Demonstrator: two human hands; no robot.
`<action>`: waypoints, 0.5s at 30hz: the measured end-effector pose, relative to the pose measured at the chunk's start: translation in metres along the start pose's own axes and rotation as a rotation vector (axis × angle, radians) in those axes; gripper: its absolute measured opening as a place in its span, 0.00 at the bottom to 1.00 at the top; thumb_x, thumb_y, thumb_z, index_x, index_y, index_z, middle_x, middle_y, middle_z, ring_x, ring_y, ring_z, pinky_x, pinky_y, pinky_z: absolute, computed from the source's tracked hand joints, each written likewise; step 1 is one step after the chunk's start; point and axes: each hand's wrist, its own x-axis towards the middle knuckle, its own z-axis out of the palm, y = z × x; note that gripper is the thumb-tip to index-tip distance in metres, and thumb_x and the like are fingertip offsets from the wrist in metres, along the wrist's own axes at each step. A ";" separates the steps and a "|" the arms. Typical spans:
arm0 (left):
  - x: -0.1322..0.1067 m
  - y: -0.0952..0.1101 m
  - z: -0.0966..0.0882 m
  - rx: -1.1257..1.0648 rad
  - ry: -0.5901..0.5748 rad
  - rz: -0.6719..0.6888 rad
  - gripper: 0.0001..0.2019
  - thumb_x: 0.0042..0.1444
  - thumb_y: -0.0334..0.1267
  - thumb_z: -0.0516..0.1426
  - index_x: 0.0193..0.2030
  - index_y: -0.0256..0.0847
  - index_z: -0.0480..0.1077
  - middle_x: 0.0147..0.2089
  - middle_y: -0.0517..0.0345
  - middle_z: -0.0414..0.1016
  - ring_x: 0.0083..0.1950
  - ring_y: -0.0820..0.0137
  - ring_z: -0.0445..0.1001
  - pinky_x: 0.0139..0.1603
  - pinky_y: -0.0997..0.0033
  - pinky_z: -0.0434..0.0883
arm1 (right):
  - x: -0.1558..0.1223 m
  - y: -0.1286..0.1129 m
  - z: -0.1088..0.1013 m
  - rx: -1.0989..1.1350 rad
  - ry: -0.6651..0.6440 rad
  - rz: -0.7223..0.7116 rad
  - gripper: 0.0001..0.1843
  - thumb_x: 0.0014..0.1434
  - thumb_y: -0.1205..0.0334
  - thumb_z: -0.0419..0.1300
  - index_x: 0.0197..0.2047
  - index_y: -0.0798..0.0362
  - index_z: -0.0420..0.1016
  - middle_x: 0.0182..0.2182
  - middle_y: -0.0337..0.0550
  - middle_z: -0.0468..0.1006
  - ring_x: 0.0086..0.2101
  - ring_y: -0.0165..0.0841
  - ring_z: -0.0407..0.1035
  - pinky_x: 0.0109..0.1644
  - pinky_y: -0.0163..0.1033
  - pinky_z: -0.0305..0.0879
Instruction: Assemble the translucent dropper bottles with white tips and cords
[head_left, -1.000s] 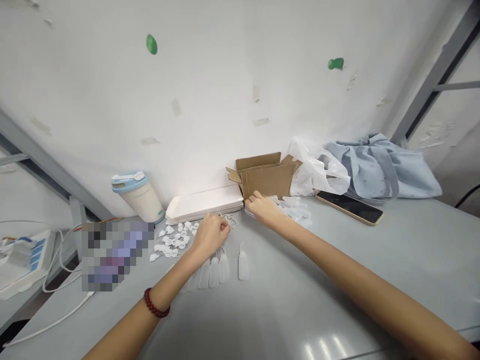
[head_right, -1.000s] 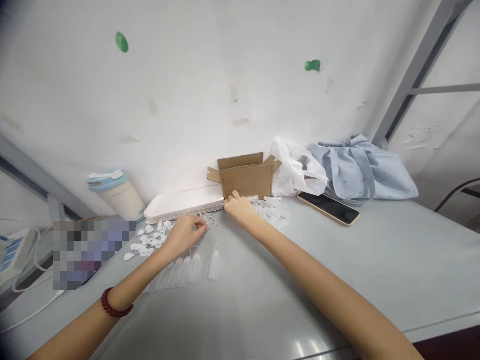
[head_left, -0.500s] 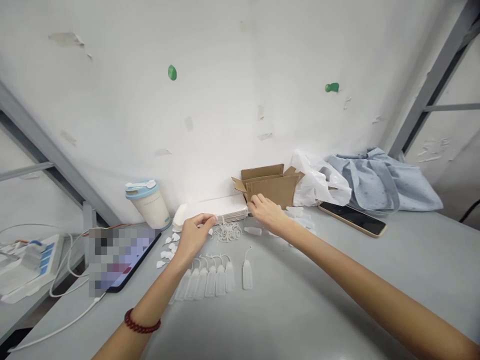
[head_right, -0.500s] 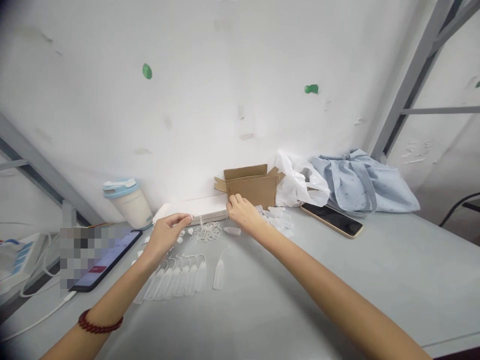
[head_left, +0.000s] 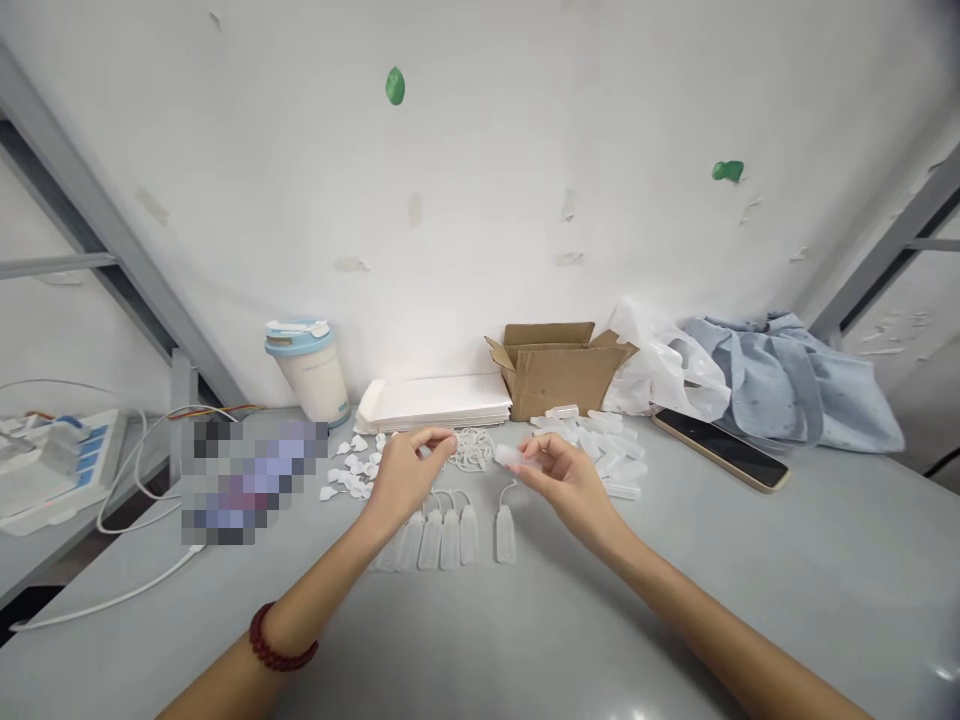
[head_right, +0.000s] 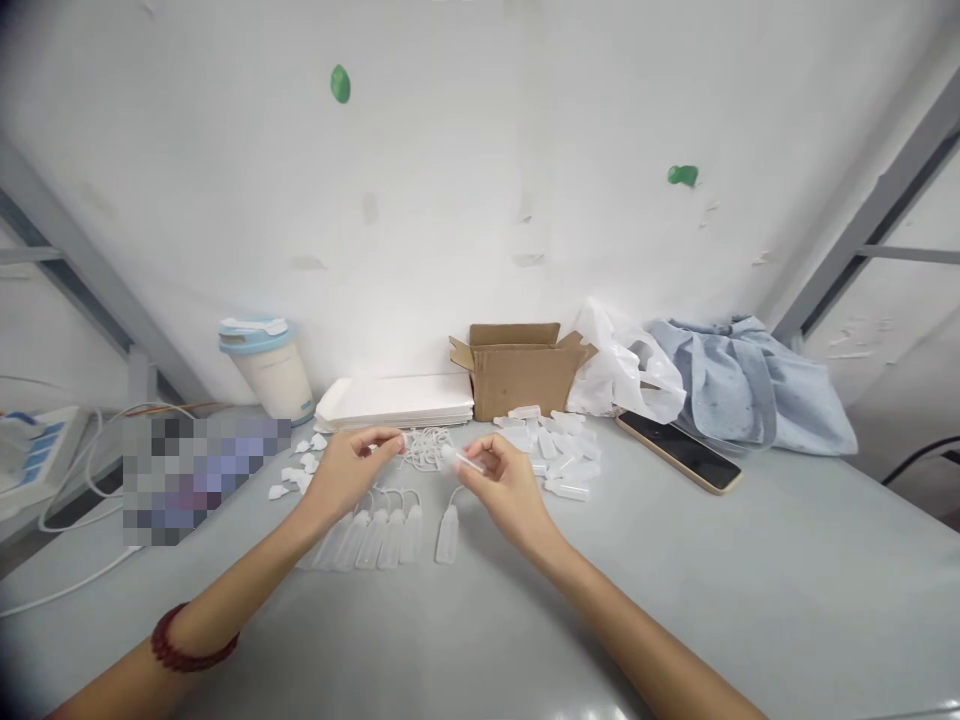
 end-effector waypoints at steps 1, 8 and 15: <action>-0.006 0.002 0.001 0.010 -0.003 0.005 0.11 0.51 0.42 0.55 0.31 0.40 0.76 0.31 0.58 0.78 0.31 0.67 0.70 0.32 0.69 0.63 | -0.002 -0.002 0.003 0.085 -0.044 0.052 0.11 0.53 0.57 0.62 0.30 0.51 0.63 0.35 0.39 0.69 0.34 0.31 0.67 0.36 0.35 0.62; -0.039 0.010 0.006 0.022 0.014 0.124 0.07 0.52 0.37 0.56 0.32 0.42 0.75 0.32 0.59 0.76 0.35 0.68 0.71 0.37 0.70 0.66 | -0.017 -0.004 0.019 0.178 -0.190 0.093 0.09 0.55 0.59 0.62 0.36 0.51 0.65 0.34 0.37 0.69 0.33 0.28 0.65 0.36 0.34 0.60; -0.047 0.009 0.007 0.056 0.030 0.365 0.05 0.57 0.32 0.55 0.35 0.40 0.73 0.33 0.58 0.75 0.39 0.68 0.69 0.38 0.69 0.68 | -0.020 -0.003 0.017 -0.010 -0.152 0.067 0.09 0.56 0.59 0.60 0.39 0.51 0.65 0.35 0.39 0.70 0.34 0.30 0.67 0.37 0.36 0.61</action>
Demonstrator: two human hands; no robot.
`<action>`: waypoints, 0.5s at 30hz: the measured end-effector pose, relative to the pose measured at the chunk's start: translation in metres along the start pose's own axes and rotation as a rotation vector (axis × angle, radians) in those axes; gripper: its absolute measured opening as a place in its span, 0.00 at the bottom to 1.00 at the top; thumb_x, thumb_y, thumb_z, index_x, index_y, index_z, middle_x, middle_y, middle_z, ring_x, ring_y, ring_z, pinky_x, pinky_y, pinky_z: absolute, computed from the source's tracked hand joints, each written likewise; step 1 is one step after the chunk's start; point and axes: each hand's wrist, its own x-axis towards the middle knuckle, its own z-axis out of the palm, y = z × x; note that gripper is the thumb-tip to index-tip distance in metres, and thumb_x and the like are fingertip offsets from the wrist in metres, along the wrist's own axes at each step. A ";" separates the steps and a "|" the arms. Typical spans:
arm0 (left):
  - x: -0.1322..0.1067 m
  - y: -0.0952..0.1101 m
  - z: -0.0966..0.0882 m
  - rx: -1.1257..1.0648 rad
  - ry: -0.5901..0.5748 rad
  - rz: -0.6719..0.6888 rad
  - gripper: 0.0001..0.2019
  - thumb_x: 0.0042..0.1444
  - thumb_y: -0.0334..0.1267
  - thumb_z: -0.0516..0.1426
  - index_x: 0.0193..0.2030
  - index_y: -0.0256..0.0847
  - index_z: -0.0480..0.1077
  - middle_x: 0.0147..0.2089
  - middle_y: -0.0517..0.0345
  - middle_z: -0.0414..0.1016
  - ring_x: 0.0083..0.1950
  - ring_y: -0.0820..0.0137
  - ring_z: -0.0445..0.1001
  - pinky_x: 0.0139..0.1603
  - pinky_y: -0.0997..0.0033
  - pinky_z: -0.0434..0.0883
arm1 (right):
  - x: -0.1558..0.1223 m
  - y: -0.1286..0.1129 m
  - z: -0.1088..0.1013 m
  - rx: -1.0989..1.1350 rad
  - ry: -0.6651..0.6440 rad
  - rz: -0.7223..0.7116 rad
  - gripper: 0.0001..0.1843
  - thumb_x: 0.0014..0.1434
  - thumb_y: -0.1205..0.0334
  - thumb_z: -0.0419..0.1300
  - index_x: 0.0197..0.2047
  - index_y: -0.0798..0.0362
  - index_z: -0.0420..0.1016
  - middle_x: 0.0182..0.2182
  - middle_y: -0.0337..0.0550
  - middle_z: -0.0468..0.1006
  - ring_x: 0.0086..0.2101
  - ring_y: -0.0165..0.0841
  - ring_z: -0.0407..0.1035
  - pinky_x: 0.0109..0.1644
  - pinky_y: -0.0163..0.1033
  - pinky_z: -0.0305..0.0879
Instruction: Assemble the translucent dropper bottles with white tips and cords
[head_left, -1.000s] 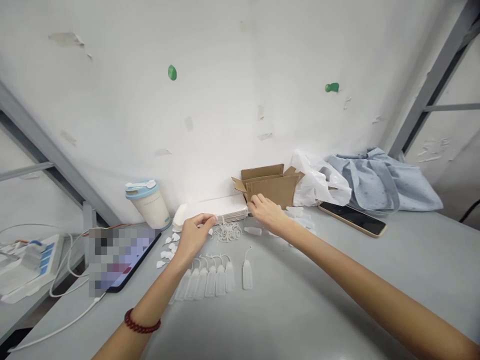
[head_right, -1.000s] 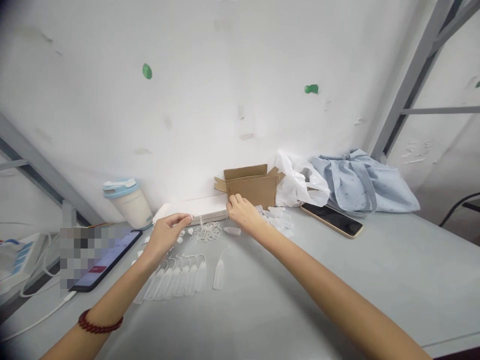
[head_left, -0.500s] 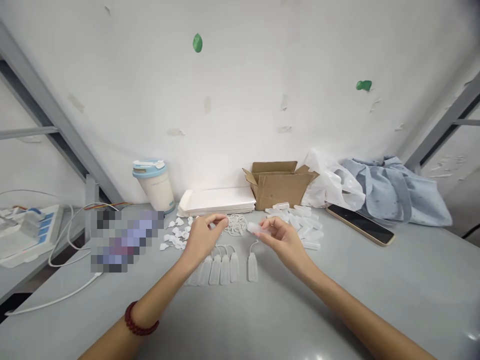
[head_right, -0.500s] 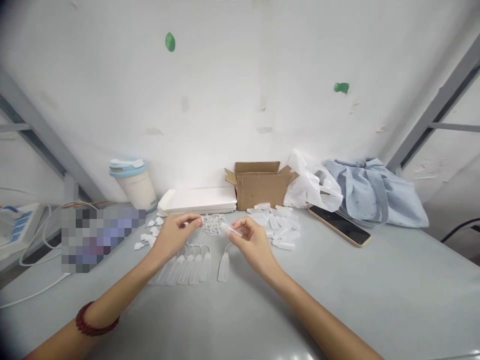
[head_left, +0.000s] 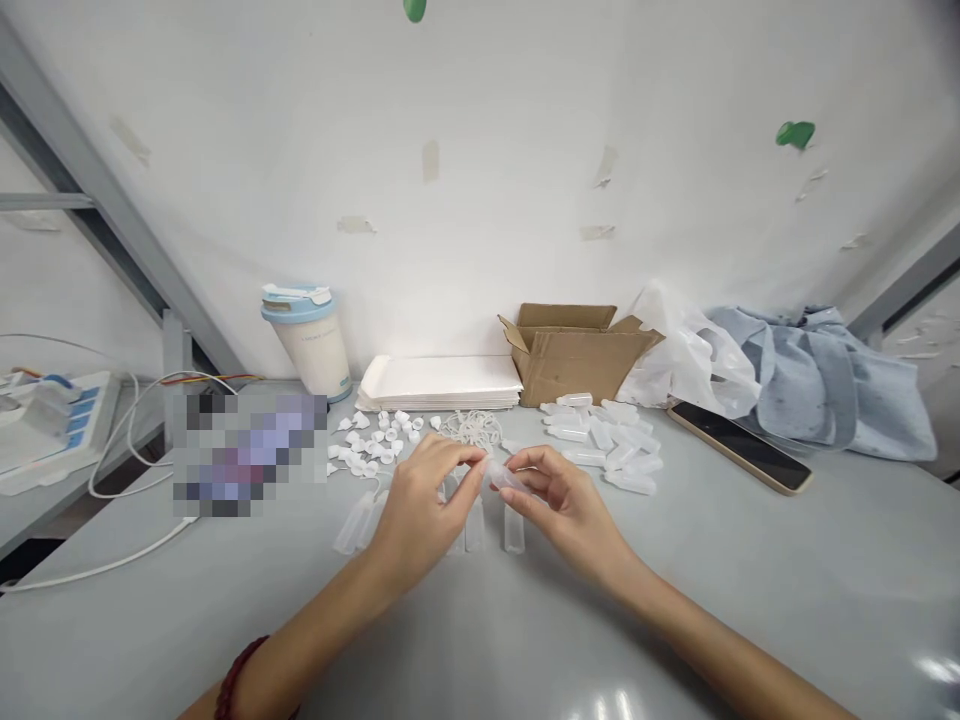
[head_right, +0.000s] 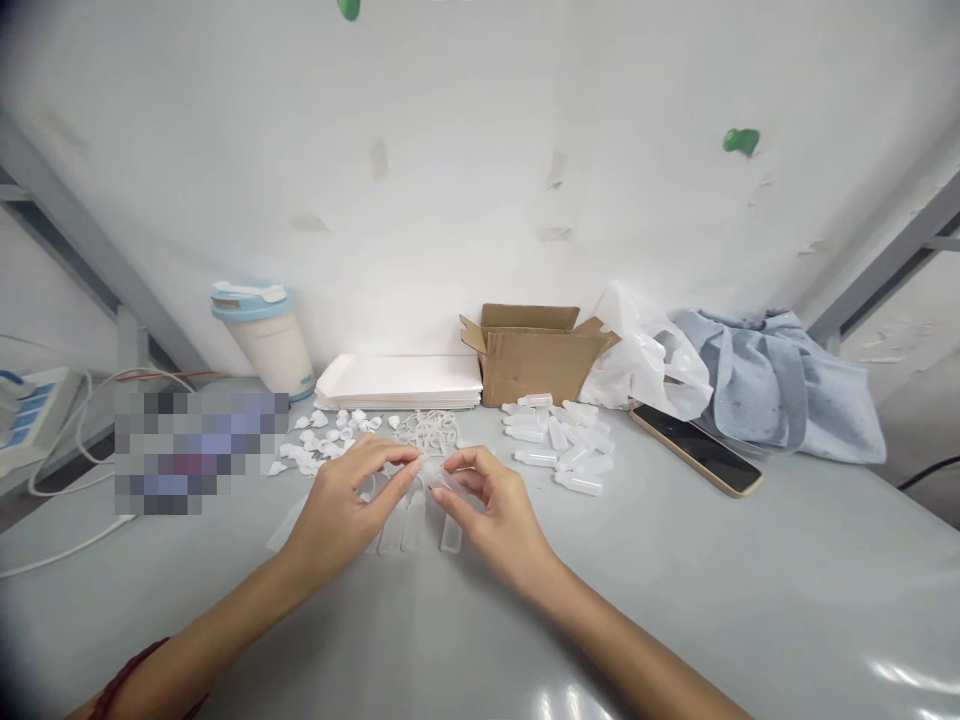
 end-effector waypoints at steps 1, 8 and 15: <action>-0.001 0.000 0.001 0.009 -0.001 0.057 0.05 0.57 0.31 0.54 0.36 0.40 0.72 0.34 0.57 0.75 0.40 0.68 0.69 0.39 0.69 0.68 | 0.000 0.000 0.000 -0.012 0.006 0.003 0.09 0.56 0.59 0.60 0.40 0.51 0.66 0.36 0.40 0.70 0.34 0.30 0.68 0.37 0.36 0.62; -0.006 0.000 0.007 0.186 -0.054 0.391 0.12 0.58 0.25 0.52 0.49 0.33 0.66 0.43 0.48 0.72 0.46 0.62 0.66 0.45 0.60 0.68 | -0.003 0.002 -0.002 -0.100 0.029 -0.039 0.18 0.58 0.59 0.58 0.52 0.47 0.65 0.42 0.43 0.71 0.36 0.32 0.72 0.39 0.39 0.67; -0.009 0.000 0.008 0.266 -0.092 0.405 0.16 0.59 0.26 0.51 0.55 0.32 0.61 0.49 0.44 0.70 0.50 0.59 0.65 0.48 0.56 0.68 | 0.003 -0.003 -0.010 -0.025 0.110 -0.084 0.14 0.56 0.58 0.59 0.45 0.50 0.68 0.40 0.44 0.76 0.41 0.36 0.72 0.46 0.43 0.67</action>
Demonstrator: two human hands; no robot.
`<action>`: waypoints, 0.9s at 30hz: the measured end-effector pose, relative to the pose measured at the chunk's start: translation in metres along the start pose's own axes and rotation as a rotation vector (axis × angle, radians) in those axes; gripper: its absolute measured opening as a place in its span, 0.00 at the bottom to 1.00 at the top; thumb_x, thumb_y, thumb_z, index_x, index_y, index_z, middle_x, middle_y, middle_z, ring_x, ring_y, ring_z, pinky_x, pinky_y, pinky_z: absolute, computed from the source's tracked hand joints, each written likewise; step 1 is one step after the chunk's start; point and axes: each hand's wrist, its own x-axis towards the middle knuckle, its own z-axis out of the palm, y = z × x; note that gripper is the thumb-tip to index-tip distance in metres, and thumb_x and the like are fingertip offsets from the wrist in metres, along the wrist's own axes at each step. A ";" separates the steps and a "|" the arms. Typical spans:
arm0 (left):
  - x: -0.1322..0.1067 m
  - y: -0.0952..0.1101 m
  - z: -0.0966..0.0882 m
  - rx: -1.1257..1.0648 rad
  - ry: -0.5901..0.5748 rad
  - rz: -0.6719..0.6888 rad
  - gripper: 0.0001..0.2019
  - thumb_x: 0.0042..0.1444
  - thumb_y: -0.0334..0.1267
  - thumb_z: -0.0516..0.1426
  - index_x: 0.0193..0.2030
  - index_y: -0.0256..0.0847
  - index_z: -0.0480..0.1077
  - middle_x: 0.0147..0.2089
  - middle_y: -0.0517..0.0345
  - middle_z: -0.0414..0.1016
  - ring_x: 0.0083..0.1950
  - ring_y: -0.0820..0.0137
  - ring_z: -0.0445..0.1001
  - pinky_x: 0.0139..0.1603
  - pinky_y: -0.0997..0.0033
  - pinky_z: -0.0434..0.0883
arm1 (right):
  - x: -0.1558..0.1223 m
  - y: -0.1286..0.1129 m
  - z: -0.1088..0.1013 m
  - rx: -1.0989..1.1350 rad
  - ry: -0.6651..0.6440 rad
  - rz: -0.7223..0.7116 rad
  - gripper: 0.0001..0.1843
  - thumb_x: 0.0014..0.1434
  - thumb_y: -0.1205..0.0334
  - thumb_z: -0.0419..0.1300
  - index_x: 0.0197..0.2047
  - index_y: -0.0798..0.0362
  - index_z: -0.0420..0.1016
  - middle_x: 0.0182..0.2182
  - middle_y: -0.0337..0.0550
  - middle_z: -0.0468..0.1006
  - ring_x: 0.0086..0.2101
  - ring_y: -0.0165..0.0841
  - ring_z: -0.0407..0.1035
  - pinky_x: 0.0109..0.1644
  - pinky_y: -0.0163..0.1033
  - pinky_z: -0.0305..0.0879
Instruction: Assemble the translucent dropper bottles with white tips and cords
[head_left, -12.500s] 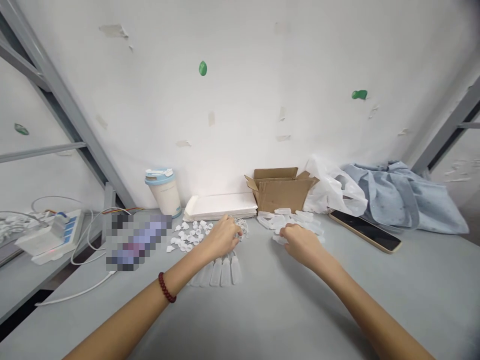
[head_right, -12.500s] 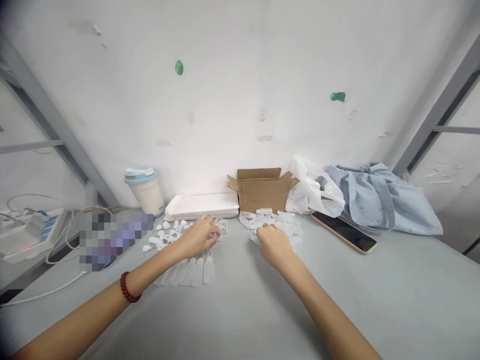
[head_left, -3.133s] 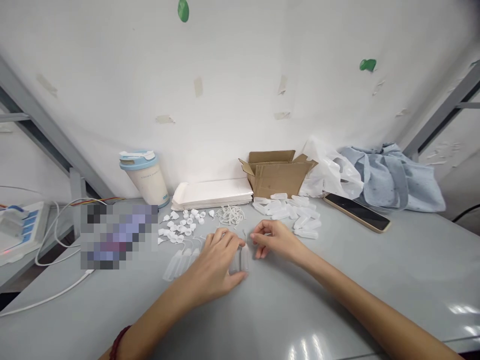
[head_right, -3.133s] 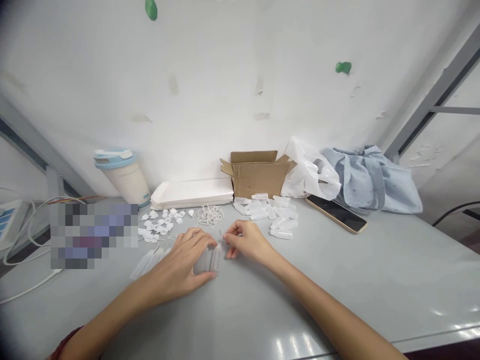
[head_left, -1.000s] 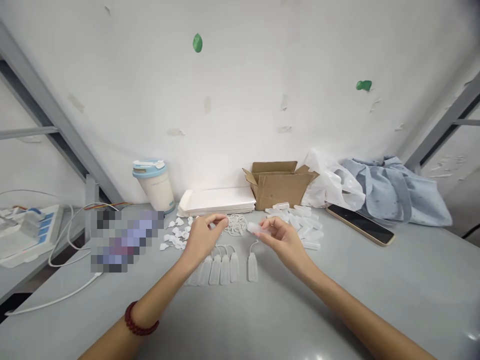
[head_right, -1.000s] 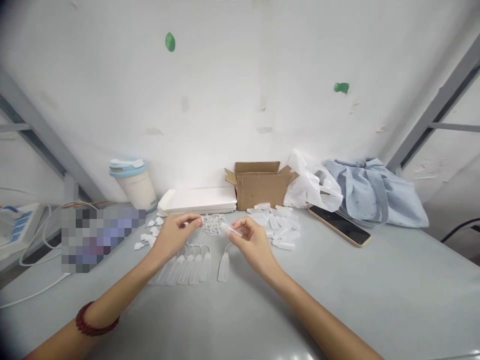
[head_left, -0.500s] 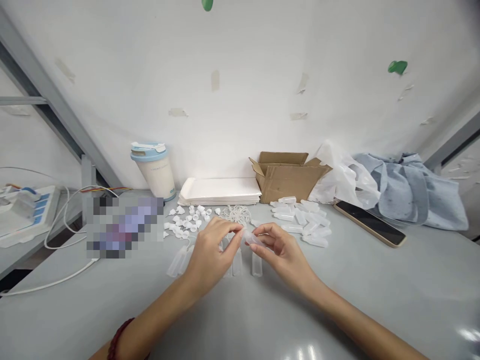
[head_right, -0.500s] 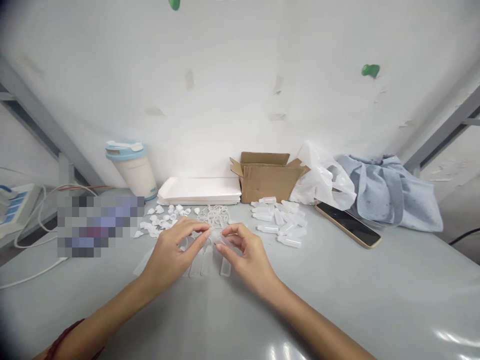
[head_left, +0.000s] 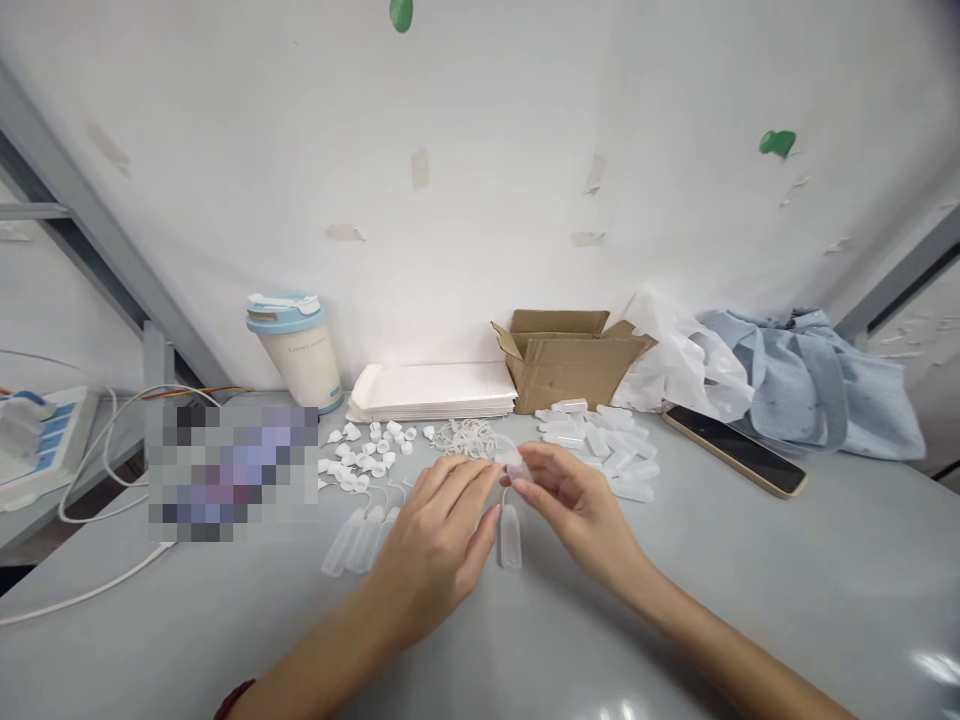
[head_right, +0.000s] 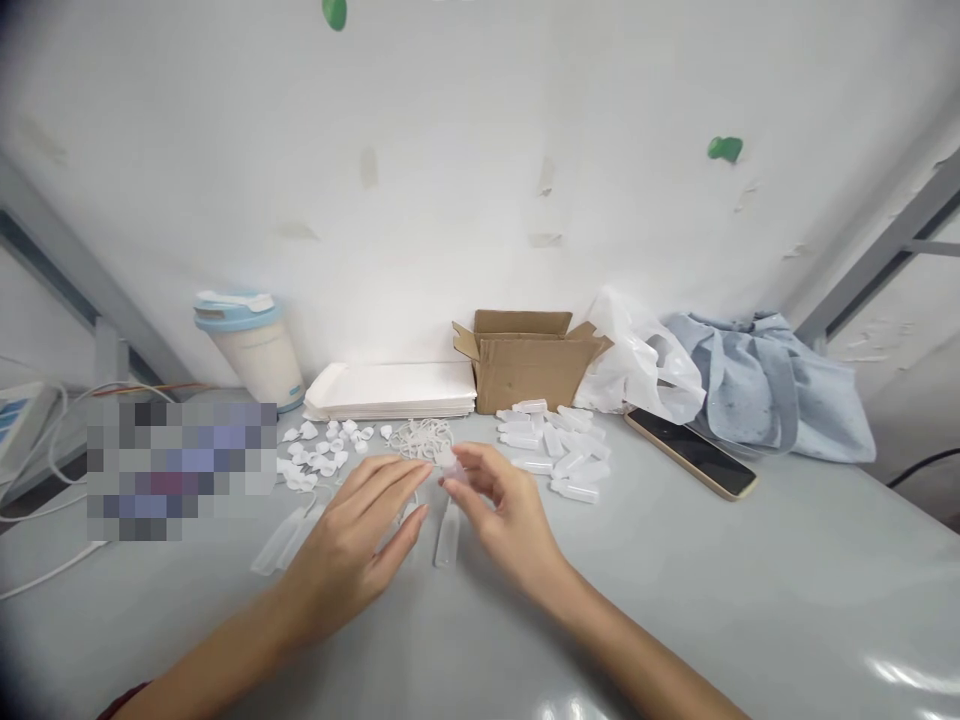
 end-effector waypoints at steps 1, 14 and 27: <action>0.000 0.001 0.000 0.002 -0.022 -0.008 0.16 0.59 0.27 0.51 0.55 0.32 0.61 0.49 0.45 0.70 0.51 0.59 0.64 0.48 0.56 0.68 | 0.003 -0.002 -0.003 0.024 0.038 0.011 0.14 0.56 0.57 0.60 0.45 0.51 0.68 0.39 0.44 0.76 0.41 0.37 0.73 0.47 0.44 0.67; 0.003 0.009 0.009 0.005 -0.542 0.008 0.14 0.56 0.33 0.57 0.50 0.39 0.66 0.53 0.48 0.69 0.56 0.54 0.63 0.52 0.51 0.66 | 0.018 -0.011 -0.020 0.132 0.057 0.241 0.17 0.49 0.53 0.64 0.39 0.54 0.71 0.34 0.47 0.79 0.40 0.40 0.74 0.44 0.45 0.65; -0.003 0.000 0.009 -0.050 -0.519 -0.115 0.13 0.53 0.30 0.60 0.45 0.39 0.67 0.54 0.45 0.69 0.54 0.58 0.69 0.49 0.58 0.72 | 0.012 -0.011 -0.017 0.040 0.020 0.217 0.13 0.53 0.54 0.61 0.38 0.53 0.70 0.33 0.44 0.78 0.37 0.37 0.74 0.41 0.42 0.66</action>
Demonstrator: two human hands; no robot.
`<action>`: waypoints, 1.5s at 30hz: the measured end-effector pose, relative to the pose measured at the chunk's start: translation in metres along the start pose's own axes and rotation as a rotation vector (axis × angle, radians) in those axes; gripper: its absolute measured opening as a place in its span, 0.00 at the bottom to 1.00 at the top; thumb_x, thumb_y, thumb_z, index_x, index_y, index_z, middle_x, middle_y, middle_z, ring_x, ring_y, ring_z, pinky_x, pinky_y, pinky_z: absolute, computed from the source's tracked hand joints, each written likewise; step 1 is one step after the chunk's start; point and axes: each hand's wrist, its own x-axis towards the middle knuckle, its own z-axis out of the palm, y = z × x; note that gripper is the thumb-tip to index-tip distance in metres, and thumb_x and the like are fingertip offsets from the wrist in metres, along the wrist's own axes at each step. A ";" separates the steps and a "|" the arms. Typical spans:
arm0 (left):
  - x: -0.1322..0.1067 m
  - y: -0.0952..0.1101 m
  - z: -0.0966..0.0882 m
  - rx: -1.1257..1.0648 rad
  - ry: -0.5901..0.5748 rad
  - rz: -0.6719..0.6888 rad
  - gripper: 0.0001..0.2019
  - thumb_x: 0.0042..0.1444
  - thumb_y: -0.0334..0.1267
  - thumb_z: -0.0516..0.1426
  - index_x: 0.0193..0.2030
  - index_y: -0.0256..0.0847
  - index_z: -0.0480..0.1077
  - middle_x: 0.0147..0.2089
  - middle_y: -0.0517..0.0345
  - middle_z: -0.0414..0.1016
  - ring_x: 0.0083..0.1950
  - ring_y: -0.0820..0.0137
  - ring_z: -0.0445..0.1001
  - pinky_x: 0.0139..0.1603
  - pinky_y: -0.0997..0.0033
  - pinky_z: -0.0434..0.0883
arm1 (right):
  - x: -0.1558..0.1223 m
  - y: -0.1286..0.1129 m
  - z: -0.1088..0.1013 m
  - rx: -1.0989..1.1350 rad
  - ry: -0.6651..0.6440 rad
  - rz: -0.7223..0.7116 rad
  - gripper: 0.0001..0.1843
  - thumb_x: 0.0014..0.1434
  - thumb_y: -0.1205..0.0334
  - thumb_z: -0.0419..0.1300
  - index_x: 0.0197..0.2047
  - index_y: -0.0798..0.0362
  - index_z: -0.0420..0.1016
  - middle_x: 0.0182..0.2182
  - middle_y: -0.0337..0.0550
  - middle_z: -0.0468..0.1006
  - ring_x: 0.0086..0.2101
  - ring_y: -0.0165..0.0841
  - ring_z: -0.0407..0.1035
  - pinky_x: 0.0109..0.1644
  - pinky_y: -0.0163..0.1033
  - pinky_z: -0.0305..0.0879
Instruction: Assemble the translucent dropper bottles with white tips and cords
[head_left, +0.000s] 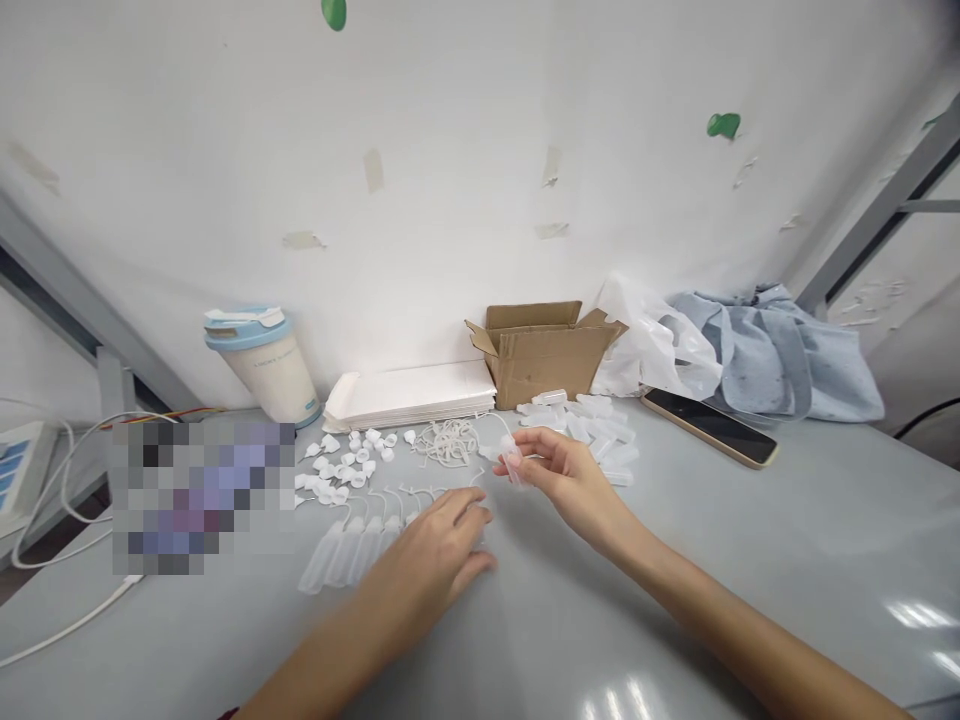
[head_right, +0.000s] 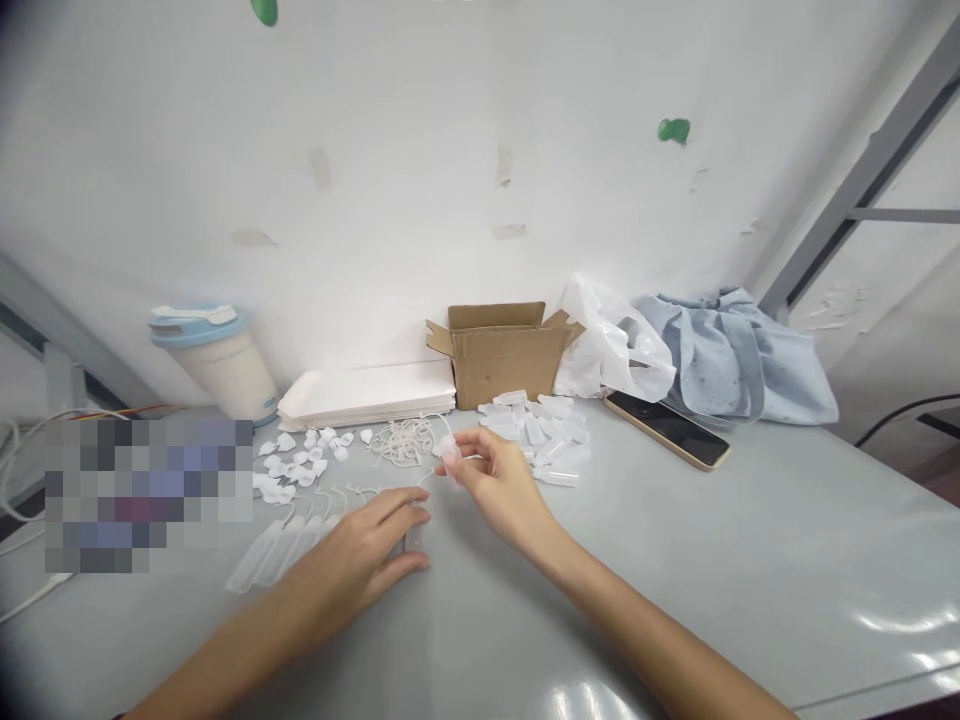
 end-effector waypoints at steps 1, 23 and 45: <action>-0.001 -0.001 -0.002 -0.011 0.005 -0.004 0.15 0.52 0.31 0.61 0.47 0.40 0.67 0.55 0.45 0.68 0.55 0.57 0.68 0.50 0.57 0.71 | 0.000 0.000 0.000 0.000 0.002 0.001 0.13 0.53 0.54 0.61 0.38 0.53 0.70 0.33 0.44 0.78 0.36 0.36 0.74 0.41 0.42 0.66; 0.004 -0.003 -0.009 -0.196 0.097 0.009 0.18 0.50 0.28 0.59 0.48 0.43 0.64 0.54 0.50 0.68 0.57 0.60 0.65 0.54 0.57 0.67 | 0.006 0.010 -0.003 -0.198 0.023 -0.059 0.10 0.52 0.56 0.59 0.36 0.52 0.73 0.32 0.41 0.76 0.31 0.33 0.67 0.35 0.39 0.61; -0.002 0.000 -0.015 -0.020 -0.056 -0.084 0.14 0.53 0.34 0.57 0.47 0.43 0.64 0.46 0.53 0.68 0.48 0.60 0.67 0.45 0.61 0.68 | 0.007 0.022 0.000 -0.088 -0.153 0.101 0.11 0.51 0.56 0.60 0.35 0.54 0.70 0.26 0.39 0.73 0.28 0.32 0.66 0.32 0.38 0.62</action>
